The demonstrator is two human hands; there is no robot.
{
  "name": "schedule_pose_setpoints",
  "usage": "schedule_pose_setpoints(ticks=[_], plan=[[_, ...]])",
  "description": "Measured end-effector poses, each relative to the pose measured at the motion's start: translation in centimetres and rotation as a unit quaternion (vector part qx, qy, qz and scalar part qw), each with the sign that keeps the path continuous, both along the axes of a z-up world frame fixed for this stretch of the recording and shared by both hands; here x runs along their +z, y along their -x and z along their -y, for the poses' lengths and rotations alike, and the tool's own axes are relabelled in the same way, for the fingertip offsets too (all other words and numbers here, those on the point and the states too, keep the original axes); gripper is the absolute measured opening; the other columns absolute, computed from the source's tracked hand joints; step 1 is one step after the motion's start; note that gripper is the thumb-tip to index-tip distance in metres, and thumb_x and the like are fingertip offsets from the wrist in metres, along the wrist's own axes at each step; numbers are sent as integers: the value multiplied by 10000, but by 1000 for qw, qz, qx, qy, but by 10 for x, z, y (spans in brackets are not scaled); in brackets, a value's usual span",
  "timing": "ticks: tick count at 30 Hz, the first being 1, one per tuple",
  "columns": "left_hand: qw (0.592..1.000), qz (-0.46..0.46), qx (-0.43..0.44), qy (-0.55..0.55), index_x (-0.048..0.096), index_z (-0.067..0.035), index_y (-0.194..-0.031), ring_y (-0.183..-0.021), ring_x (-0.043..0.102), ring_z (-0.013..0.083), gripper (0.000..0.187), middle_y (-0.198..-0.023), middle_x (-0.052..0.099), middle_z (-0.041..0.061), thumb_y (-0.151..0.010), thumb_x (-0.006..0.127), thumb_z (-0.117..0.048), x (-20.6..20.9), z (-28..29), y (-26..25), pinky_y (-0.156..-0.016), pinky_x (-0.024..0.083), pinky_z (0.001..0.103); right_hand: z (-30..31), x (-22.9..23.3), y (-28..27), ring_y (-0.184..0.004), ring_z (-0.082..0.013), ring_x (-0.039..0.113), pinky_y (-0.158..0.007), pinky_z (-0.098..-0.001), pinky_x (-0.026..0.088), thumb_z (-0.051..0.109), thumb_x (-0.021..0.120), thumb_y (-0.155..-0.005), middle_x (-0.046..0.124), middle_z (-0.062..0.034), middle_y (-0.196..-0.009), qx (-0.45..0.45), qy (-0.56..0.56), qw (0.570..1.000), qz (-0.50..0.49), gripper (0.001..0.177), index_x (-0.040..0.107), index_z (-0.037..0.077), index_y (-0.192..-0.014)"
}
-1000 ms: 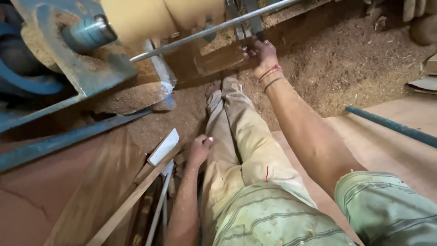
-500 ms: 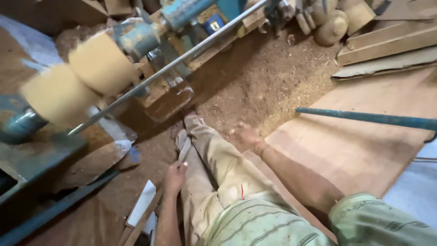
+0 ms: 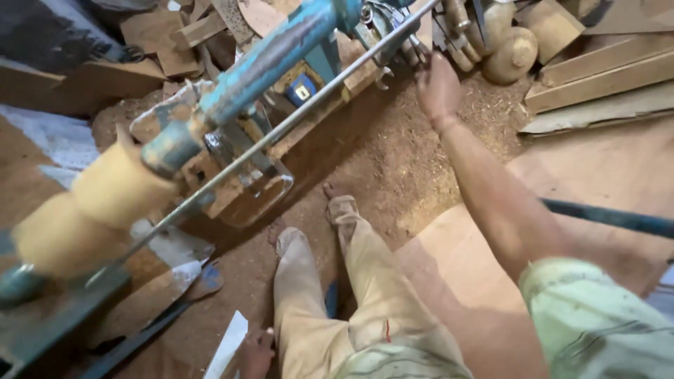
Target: The person mounts a wooden blank in a lathe, starts it spinning, and shapes the rotating wood with hand chisels resting on a tool rest, producing wood shavings. They then stop the lathe, loosen the workpiece, and remove the shaped wooden piece by hand.
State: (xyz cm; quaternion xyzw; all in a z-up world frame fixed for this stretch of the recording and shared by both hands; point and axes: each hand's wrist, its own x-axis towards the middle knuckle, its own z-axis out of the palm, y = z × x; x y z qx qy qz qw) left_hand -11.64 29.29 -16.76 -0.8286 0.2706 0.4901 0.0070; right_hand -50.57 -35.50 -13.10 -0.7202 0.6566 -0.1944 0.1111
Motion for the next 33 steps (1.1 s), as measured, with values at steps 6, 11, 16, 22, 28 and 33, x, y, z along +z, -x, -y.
schedule_pose_setpoints(ticks=[6, 11, 16, 22, 28, 33], plan=[[993, -19, -77, 89, 751, -50, -857, -696, 686, 351, 308, -804, 709, 170, -887, 637, -335, -12, 6, 1, -641, 530, 463, 68, -16, -19, -878, -383, 683, -706, -506, 537, 348, 751, -948, 687, -170, -1055, 84, -33, 983, -159, 278, 691, 112, -1083], [989, -30, 65, 126, 710, 1, -807, -643, 675, 370, 296, -778, 683, 190, -887, 670, -282, 21, 67, 26, -585, 545, 477, 86, -18, -15, -908, -353, 704, -752, -484, 568, 438, 813, -912, 720, -140, -1039, 168, -59, 962, -206, 301, 758, 174, -1046], [995, -11, 64, 81, 722, -43, -865, -705, 671, 431, 262, -711, 682, 228, -897, 680, -300, 59, 119, 69, -659, 523, 501, 81, 28, 11, -850, -147, 714, -790, -334, 590, 379, 731, -801, 727, -64, -1183, 38, -327, 941, 84, 630, 579, 196, -1385], [996, 18, 24, 87, 715, -93, -909, -825, 675, 450, 243, -821, 711, 218, -829, 713, -322, 56, 117, 75, -707, 541, 501, 35, 145, 30, -895, -127, 530, -883, -265, 412, 348, 684, -862, 656, -20, -1056, -10, -508, 832, 221, 667, 560, 212, -1504], [991, -4, 22, 131, 712, -79, -940, -819, 685, 440, 301, -832, 680, 225, -908, 629, -367, 44, 117, 67, -694, 527, 525, -74, 86, 137, -881, -139, 525, -813, -295, 450, 323, 738, -888, 592, 3, -966, 19, -537, 768, 348, 558, 588, 69, -1362], [988, -61, -99, 98, 705, -90, -1009, -956, 672, 409, 474, -979, 701, 213, -967, 576, -545, 54, 200, 113, -830, 503, 516, -202, 114, 140, -894, -139, 504, -796, -308, 429, 268, 727, -922, 566, 7, -970, 45, -554, 743, 373, 404, 625, 36, -1237]])
